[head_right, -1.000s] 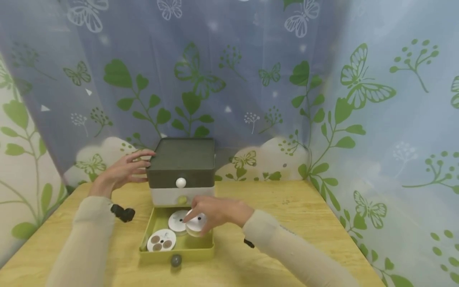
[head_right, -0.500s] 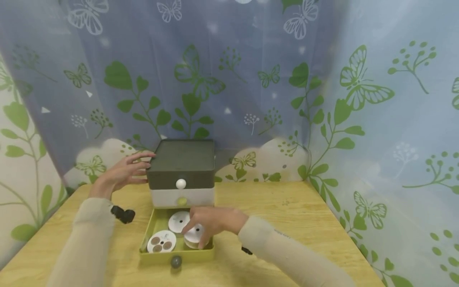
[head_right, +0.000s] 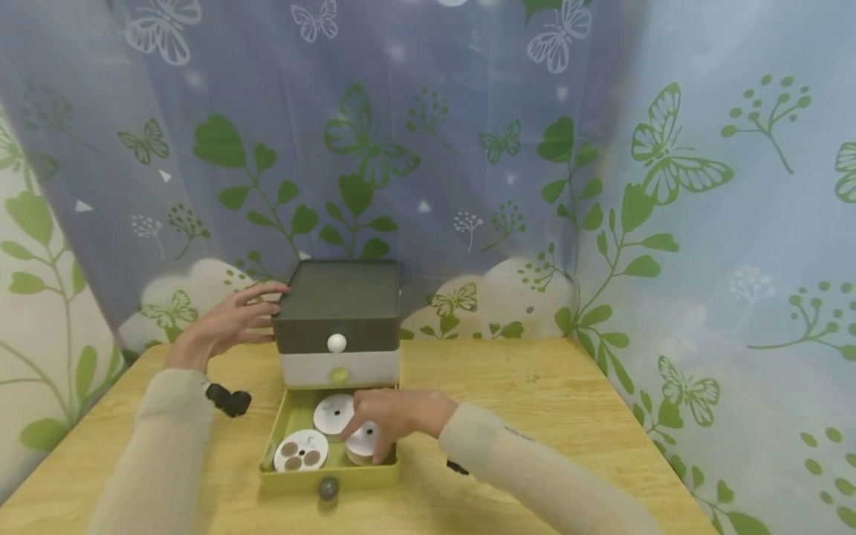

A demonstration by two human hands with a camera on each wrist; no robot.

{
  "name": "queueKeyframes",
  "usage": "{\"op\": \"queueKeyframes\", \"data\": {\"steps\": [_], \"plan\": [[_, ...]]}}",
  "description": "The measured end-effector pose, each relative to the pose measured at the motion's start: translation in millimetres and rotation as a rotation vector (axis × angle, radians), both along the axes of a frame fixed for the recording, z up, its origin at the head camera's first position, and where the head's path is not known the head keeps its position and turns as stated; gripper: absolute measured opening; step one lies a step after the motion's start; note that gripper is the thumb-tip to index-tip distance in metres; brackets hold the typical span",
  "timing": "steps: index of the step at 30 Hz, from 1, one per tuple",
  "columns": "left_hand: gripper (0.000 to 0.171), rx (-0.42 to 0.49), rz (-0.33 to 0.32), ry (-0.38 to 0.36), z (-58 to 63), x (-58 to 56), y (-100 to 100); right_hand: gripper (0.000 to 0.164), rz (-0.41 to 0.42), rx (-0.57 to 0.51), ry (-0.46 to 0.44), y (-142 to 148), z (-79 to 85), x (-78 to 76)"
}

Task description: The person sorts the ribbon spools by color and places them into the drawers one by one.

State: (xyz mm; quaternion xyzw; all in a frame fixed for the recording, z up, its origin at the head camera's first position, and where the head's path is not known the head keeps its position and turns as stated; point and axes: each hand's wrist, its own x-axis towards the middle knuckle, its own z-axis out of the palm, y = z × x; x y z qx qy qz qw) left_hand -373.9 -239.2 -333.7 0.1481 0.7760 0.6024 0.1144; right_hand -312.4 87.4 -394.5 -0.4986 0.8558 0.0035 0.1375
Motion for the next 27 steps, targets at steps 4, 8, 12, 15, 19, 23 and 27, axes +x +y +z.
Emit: {"op": "queueKeyframes", "data": {"steps": [4,8,12,15,19,23,27], "plan": [[0.061,0.005,0.000,-0.002,-0.3,-0.5,-0.1,0.063,0.002,0.022,-0.007,-2.2,-0.7,0.6],[0.061,0.006,0.002,0.000,-0.4,-1.0,-0.1,0.062,0.005,0.044,-0.005,-4.1,0.0,-0.2],[0.061,0.002,-0.001,0.006,-0.1,-0.5,-0.1,0.062,0.015,0.065,0.000,-6.7,2.5,0.3],[0.061,-0.001,-0.005,0.008,0.9,0.0,-0.1,0.061,0.013,0.083,0.001,-9.1,4.6,1.2],[0.060,-0.005,-0.009,0.010,1.1,0.4,-0.3,0.060,0.017,0.104,0.008,-12.4,3.5,0.3],[0.060,-0.008,-0.011,0.009,0.5,-0.1,-0.6,0.058,0.032,0.122,0.025,-15.0,-1.3,-1.8],[0.061,-0.010,-0.012,0.014,-0.2,-1.1,-1.0,0.057,0.053,0.129,0.037,-16.5,-2.7,-1.7]]}}
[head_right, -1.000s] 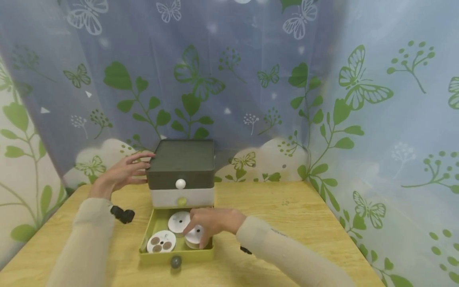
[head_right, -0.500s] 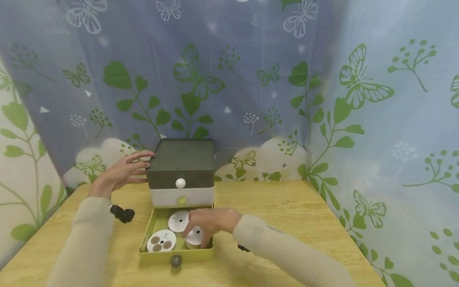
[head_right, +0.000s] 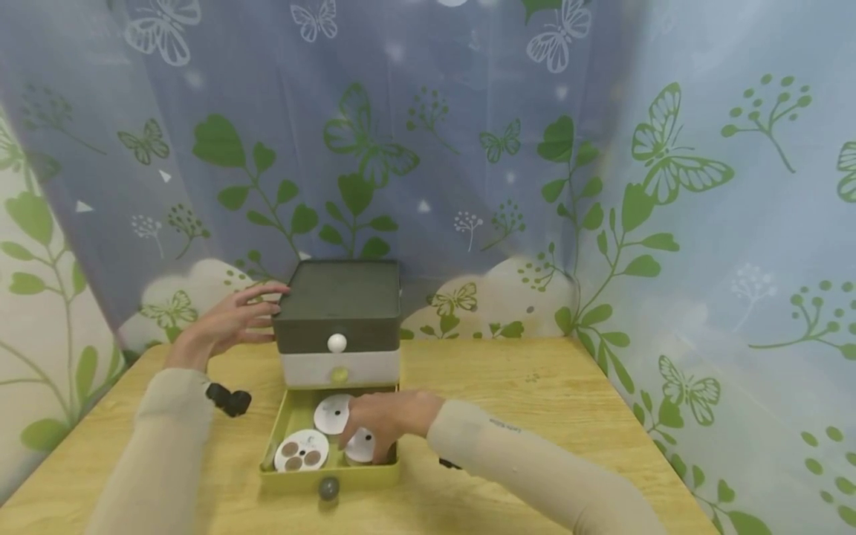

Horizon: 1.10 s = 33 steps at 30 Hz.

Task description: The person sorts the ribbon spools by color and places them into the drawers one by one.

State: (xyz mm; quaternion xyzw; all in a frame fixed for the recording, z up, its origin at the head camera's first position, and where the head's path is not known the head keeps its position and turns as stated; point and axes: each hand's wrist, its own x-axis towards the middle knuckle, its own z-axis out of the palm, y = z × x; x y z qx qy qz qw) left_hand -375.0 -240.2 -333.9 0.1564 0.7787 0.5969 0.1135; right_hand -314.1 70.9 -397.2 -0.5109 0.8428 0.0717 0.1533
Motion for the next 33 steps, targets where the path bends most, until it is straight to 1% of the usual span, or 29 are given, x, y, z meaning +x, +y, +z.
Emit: {"op": "queueKeyframes", "data": {"steps": [6,11,18,21,26,30,33], "plan": [[0.060,-0.007,0.008,0.000,0.5,-0.9,-0.3,0.054,0.021,-0.015,0.000,-0.2,0.0,1.2],[0.060,-0.005,0.010,-0.005,0.8,0.1,0.3,0.054,0.020,-0.016,0.001,-0.5,-0.6,1.3],[0.059,0.007,0.006,-0.004,1.2,2.0,1.3,0.057,0.005,-0.029,-0.001,2.5,5.0,4.3],[0.059,0.006,0.010,-0.004,1.2,3.3,1.7,0.054,0.016,-0.059,-0.003,5.2,6.1,5.1],[0.058,0.004,0.014,0.004,1.7,4.6,1.9,0.045,0.045,-0.141,0.003,8.1,7.9,7.9],[0.059,0.006,0.013,0.007,2.3,4.7,2.7,0.037,0.068,-0.201,0.034,8.4,11.4,15.0],[0.058,0.005,0.016,0.003,2.8,4.5,2.9,0.035,0.067,-0.238,0.037,9.1,14.0,21.5]]}}
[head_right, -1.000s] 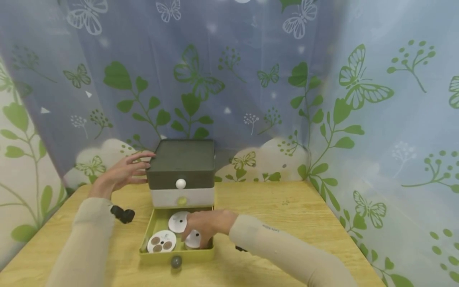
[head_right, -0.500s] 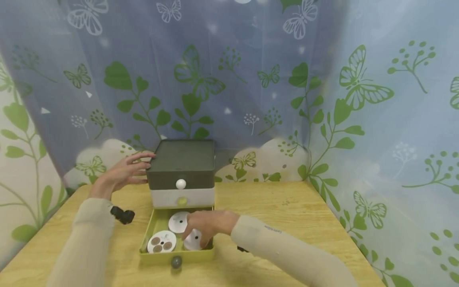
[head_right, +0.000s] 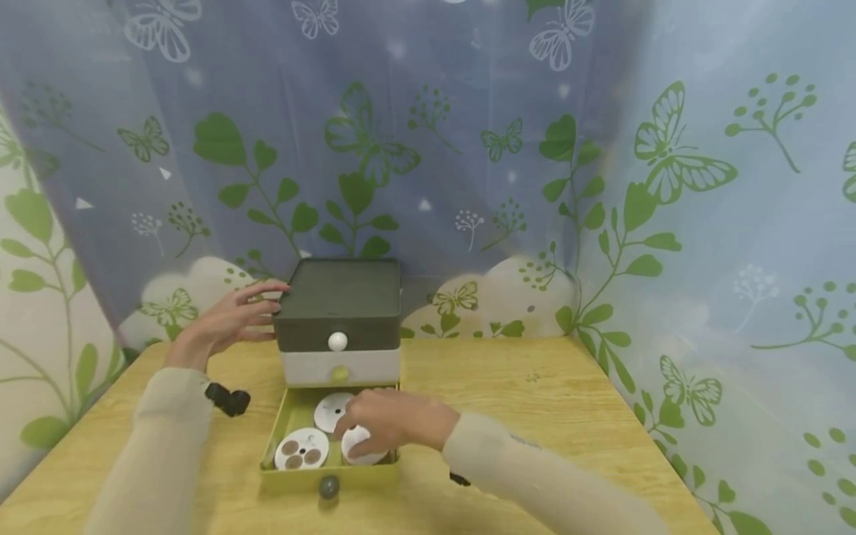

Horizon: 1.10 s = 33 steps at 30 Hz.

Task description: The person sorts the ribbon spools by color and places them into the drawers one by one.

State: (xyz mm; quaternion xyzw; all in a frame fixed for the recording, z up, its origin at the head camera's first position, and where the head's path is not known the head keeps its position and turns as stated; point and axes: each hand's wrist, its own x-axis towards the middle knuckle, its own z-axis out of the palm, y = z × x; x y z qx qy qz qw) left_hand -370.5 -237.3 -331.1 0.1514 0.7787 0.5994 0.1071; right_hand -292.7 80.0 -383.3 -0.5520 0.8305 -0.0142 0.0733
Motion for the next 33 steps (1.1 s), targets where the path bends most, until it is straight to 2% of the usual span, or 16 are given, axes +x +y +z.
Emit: {"op": "queueKeyframes", "data": {"steps": [8,15,18,23,26,33], "plan": [[0.059,-0.005,-0.005,0.000,1.4,-0.7,-0.2,0.034,-0.009,-0.071,-0.017,1.9,3.7,17.2],[0.058,-0.007,-0.007,0.002,-0.1,-2.1,-2.0,0.023,-0.013,-0.110,0.071,-3.6,-1.6,37.0],[0.058,-0.004,-0.007,0.002,-1.5,-2.3,-2.5,0.023,-0.036,-0.133,0.073,-6.4,-4.7,47.3],[0.058,-0.002,0.003,0.003,-4.1,-2.4,-4.6,0.016,-0.042,-0.202,0.089,-11.8,-13.2,61.9],[0.057,-0.002,0.007,0.004,-4.1,-2.3,-5.0,0.016,-0.058,-0.204,0.108,-14.2,-21.9,68.2],[0.057,-0.005,0.014,-0.008,0.9,-2.6,-1.6,0.027,-0.145,-0.173,0.129,-18.1,-36.1,72.0]]}}
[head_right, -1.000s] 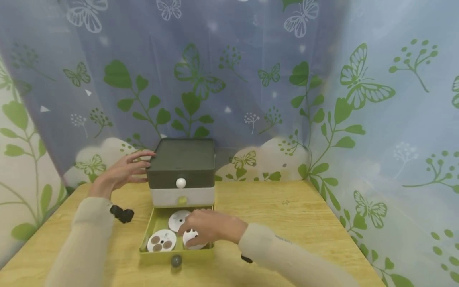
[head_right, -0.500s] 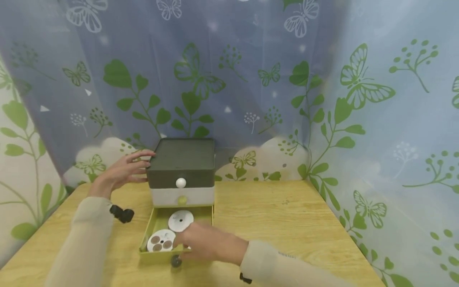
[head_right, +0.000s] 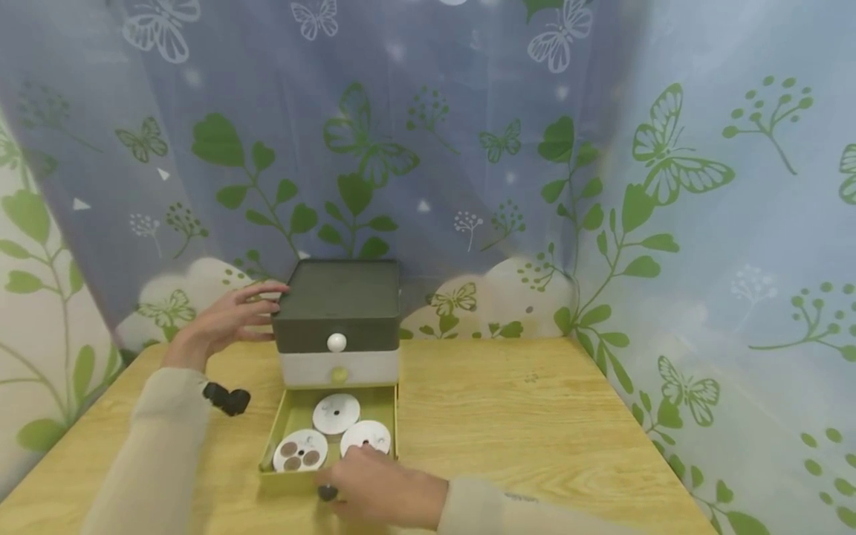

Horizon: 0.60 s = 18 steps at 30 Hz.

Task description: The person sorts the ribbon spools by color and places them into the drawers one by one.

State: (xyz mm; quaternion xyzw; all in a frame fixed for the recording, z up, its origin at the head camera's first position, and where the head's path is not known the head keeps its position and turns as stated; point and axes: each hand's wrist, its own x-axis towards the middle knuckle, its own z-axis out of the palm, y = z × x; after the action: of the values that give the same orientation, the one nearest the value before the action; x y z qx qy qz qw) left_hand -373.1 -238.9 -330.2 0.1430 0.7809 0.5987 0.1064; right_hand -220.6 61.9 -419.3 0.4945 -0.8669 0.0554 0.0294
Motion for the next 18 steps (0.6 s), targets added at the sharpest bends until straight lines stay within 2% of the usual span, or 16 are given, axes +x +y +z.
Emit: {"op": "queueKeyframes", "data": {"steps": [7,18], "plan": [[0.058,-0.004,-0.015,-0.012,1.5,-0.9,-0.8,0.015,-0.002,-0.030,0.024,-4.5,-10.3,-1.8],[0.059,-0.017,-0.019,-0.001,1.7,-0.9,-1.7,0.015,-0.012,-0.079,0.061,-8.6,-19.4,-3.9]]}}
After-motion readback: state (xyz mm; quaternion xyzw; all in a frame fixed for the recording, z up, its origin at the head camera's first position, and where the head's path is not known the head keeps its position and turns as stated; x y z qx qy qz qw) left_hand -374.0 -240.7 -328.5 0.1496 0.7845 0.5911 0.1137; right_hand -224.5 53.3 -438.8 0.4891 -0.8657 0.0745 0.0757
